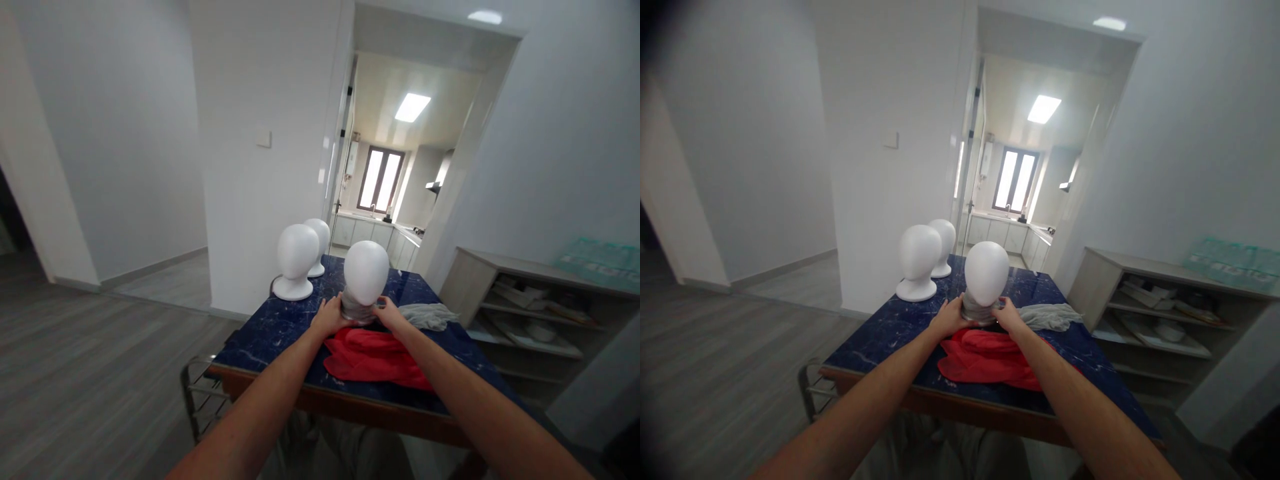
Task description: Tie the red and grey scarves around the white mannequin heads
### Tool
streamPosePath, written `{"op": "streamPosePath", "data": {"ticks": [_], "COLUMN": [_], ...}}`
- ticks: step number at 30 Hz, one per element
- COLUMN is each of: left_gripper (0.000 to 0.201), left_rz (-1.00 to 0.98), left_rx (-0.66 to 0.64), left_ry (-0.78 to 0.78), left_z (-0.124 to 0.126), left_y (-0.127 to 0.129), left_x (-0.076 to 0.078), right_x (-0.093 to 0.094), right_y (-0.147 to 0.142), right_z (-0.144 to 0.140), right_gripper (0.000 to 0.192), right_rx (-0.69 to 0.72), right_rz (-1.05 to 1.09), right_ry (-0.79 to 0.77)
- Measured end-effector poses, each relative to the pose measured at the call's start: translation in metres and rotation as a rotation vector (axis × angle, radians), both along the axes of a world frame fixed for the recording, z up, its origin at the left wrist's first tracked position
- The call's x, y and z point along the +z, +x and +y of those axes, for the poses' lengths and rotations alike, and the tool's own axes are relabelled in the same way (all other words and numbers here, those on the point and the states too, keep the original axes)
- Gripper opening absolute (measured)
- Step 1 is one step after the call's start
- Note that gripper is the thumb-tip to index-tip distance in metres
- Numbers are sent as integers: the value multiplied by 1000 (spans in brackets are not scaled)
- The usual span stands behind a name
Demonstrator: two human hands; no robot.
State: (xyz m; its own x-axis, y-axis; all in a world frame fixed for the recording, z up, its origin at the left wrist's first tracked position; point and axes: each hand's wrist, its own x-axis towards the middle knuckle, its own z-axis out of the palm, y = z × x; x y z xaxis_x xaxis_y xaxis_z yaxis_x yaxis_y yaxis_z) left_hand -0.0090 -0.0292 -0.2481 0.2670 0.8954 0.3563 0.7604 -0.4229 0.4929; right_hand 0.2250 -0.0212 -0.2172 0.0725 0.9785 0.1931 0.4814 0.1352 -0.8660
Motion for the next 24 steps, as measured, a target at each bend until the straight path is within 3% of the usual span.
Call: {"op": "streamPosePath", "data": {"ticks": [5,13,19,24], "left_gripper": [116,117,115,107], "left_rz": [5,-1,15,37], "left_rx": [3,-2,-8,-9], "left_ry": [-55,-100,-105,-99], "left_z": [10,13,13,12], "left_y": [-1,-3,-4,-5], "left_x": [-3,0,2,2], "right_x": [8,8,39,63], "right_y": [21,27,67,105], "right_z": [-13,-15,-38,-73], "right_gripper": [31,14,21,23], "right_rx": [10,156,284,370], "right_rz": [-79,-202,-361,-561], "right_ry": [-98,-80,-43,91]}}
